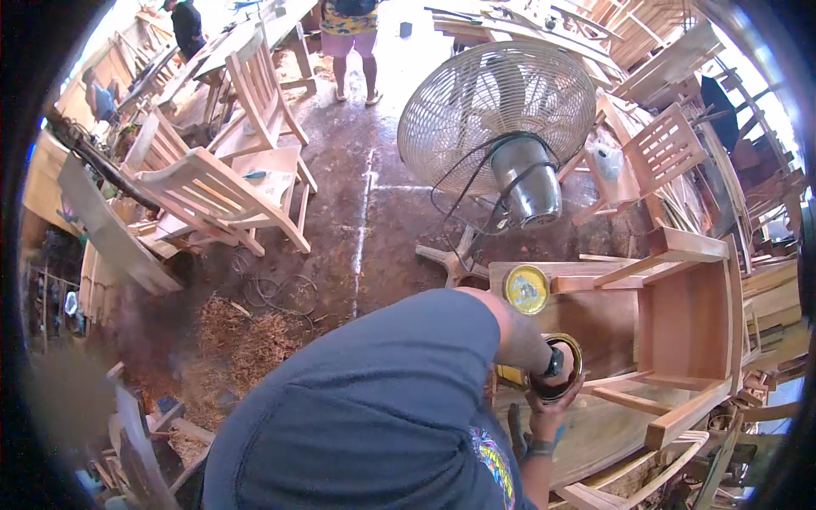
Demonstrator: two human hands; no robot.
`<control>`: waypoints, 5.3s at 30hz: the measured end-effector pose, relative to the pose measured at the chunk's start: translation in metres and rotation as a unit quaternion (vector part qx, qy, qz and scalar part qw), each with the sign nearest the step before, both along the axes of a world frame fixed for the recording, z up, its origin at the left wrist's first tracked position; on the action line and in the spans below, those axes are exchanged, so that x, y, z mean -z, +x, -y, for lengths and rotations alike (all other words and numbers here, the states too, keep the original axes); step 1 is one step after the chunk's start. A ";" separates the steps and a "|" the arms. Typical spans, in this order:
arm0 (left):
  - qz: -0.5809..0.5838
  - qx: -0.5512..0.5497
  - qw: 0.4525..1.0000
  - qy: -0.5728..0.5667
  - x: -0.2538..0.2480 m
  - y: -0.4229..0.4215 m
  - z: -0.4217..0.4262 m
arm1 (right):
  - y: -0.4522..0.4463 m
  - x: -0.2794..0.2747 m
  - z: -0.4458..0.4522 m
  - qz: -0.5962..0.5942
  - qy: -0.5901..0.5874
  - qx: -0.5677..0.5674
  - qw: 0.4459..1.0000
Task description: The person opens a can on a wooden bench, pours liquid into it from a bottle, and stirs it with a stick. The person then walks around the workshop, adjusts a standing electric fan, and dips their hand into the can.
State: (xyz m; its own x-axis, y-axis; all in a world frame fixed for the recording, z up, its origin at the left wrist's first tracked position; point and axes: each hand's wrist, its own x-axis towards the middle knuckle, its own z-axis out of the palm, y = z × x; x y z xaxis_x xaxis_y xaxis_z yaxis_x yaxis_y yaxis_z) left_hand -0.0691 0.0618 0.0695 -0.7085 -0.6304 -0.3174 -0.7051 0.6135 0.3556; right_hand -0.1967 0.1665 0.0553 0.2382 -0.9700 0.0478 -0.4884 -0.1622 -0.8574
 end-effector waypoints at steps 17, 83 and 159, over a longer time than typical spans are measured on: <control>0.007 -0.007 1.000 -0.002 -0.001 0.003 0.005 | -0.002 -0.002 -0.003 -0.008 0.022 -0.006 1.000; 0.050 0.192 0.978 -0.058 0.015 0.029 0.021 | 0.022 -0.034 0.016 -0.182 -0.024 0.006 0.983; -0.364 -0.307 0.785 -0.395 -0.186 0.602 0.044 | 0.357 -0.139 0.210 -0.155 -0.185 -0.011 0.970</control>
